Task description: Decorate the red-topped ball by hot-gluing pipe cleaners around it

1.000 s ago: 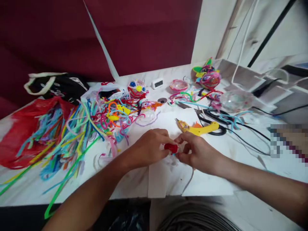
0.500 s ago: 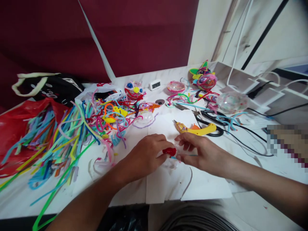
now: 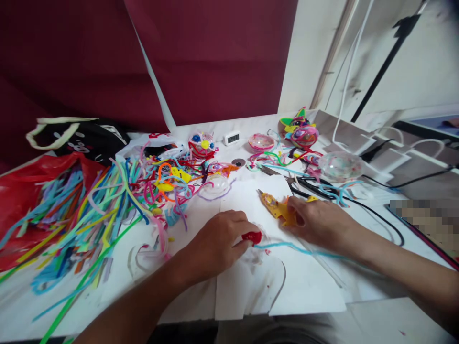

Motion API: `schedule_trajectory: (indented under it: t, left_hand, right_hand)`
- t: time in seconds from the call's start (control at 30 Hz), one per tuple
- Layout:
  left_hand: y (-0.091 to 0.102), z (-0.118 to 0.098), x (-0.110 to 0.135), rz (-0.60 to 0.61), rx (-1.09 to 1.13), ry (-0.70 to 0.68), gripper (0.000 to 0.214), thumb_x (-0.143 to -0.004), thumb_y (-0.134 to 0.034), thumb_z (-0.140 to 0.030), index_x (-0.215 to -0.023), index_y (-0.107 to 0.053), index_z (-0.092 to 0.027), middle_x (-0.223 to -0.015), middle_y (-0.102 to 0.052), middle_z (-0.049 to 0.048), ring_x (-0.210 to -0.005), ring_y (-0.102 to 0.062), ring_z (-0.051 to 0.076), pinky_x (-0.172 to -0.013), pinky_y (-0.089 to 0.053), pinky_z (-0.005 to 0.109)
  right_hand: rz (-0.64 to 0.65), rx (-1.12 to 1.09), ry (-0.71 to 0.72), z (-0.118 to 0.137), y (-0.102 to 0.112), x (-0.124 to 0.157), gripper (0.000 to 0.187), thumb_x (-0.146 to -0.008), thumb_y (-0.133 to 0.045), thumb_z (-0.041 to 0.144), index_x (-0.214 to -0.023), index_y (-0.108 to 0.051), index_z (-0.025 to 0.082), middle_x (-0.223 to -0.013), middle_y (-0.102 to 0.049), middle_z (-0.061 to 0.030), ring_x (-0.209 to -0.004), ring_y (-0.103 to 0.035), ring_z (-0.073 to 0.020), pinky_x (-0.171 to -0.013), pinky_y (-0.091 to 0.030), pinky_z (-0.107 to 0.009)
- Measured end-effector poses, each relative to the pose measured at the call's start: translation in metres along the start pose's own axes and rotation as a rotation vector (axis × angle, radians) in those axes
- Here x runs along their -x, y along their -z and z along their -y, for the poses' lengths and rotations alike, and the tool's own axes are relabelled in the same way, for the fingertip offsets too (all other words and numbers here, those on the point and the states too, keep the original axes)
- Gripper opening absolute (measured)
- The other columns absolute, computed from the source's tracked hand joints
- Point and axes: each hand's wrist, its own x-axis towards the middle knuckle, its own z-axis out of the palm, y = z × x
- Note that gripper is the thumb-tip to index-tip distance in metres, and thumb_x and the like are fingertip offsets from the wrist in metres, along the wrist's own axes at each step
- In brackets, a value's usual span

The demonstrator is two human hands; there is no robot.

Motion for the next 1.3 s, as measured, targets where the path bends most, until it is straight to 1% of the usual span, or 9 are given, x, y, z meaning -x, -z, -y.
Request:
schedule_trajectory:
  t: [0.17,0.47,0.7,0.8,0.9,1.0,1.1,1.2,1.3]
  left_hand:
    - [0.0,-0.001,0.0,-0.004,-0.003,-0.002,0.02,-0.088,-0.056,-0.017,-0.105,-0.066,-0.022,-0.096,-0.063,0.0024,-0.09,-0.057,0.016,-0.081,-0.044,0.028]
    - [0.0,-0.001,0.001,-0.01,-0.016,-0.015,0.02,-0.089,-0.054,-0.019,-0.106,-0.066,-0.021,-0.097,-0.064,0.0036,-0.091,-0.057,0.017,-0.082,-0.045,0.028]
    - [-0.002,0.001,0.002,-0.008,-0.027,-0.006,0.022,-0.089,-0.055,-0.019,-0.108,-0.066,-0.022,-0.098,-0.063,0.0039,-0.093,-0.057,0.018,-0.083,-0.046,0.031]
    - [-0.002,0.0,0.002,-0.01,-0.03,0.001,0.022,-0.089,-0.055,-0.019,-0.108,-0.066,-0.021,-0.098,-0.063,0.0039,-0.093,-0.057,0.018,-0.083,-0.046,0.03]
    - [-0.002,0.0,0.002,-0.006,-0.03,-0.005,0.021,-0.089,-0.054,-0.019,-0.107,-0.066,-0.021,-0.097,-0.063,0.0041,-0.092,-0.057,0.018,-0.083,-0.046,0.03]
    - [-0.003,0.0,0.003,-0.006,-0.028,-0.006,0.022,-0.09,-0.054,-0.019,-0.108,-0.066,-0.02,-0.097,-0.063,0.0047,-0.093,-0.057,0.018,-0.084,-0.046,0.03]
    - [-0.003,0.001,0.003,-0.013,-0.028,-0.006,0.022,-0.089,-0.055,-0.019,-0.108,-0.066,-0.02,-0.097,-0.063,0.0048,-0.093,-0.058,0.018,-0.084,-0.046,0.03]
    - [-0.003,0.001,0.002,-0.018,-0.023,-0.015,0.021,-0.089,-0.056,-0.019,-0.107,-0.067,-0.019,-0.096,-0.063,0.0047,-0.092,-0.058,0.018,-0.083,-0.046,0.03]
    - [-0.002,0.001,0.001,-0.018,-0.013,-0.014,0.021,-0.088,-0.056,-0.018,-0.106,-0.067,-0.019,-0.095,-0.064,0.0048,-0.091,-0.058,0.017,-0.083,-0.047,0.03]
  right_hand:
    - [0.02,0.018,-0.003,0.0,-0.008,0.0,0.043,-0.078,-0.055,0.033,-0.118,-0.05,0.02,-0.082,-0.071,-0.0101,-0.071,-0.067,-0.0272,-0.052,-0.03,-0.029]
    - [-0.071,-0.116,0.058,-0.017,0.006,-0.007,0.038,-0.077,-0.055,0.025,-0.114,-0.049,0.02,-0.073,-0.069,-0.0028,-0.062,-0.063,-0.0176,-0.054,-0.038,-0.025]
    - [-0.145,-0.014,0.058,-0.025,-0.003,-0.02,0.035,-0.08,-0.05,0.022,-0.115,-0.053,0.019,-0.076,-0.07,-0.008,-0.065,-0.064,-0.0226,-0.053,-0.035,-0.027]
    - [-0.179,0.028,0.072,-0.028,-0.005,-0.023,0.03,-0.083,-0.046,0.02,-0.111,-0.057,0.018,-0.087,-0.07,-0.0126,-0.072,-0.065,-0.0263,-0.055,-0.037,-0.03]
    - [-0.269,0.029,0.164,-0.029,-0.005,-0.016,0.023,-0.087,-0.044,0.019,-0.102,-0.061,0.017,-0.102,-0.066,-0.0152,-0.09,-0.062,-0.0282,-0.069,-0.044,-0.034]
    - [-0.402,-0.184,0.337,-0.026,-0.008,0.006,0.021,-0.092,-0.044,0.027,-0.099,-0.061,0.017,-0.101,-0.065,-0.0123,-0.093,-0.061,-0.0239,-0.079,-0.047,-0.035]
    - [-0.215,-0.44,0.372,-0.021,-0.015,0.031,0.02,-0.092,-0.049,0.037,-0.105,-0.056,0.023,-0.102,-0.065,-0.0058,-0.083,-0.064,-0.0162,-0.071,-0.051,-0.029]
    - [-0.165,-0.437,0.362,-0.017,-0.024,0.046,0.027,-0.09,-0.053,0.04,-0.111,-0.052,0.024,-0.103,-0.066,-0.0067,-0.09,-0.064,-0.0191,-0.077,-0.052,-0.034]
    - [-0.109,-0.468,0.363,-0.016,-0.027,0.046,0.022,-0.094,-0.045,0.032,-0.114,-0.049,0.024,-0.102,-0.067,-0.0075,-0.081,-0.065,-0.0172,-0.071,-0.052,-0.034]
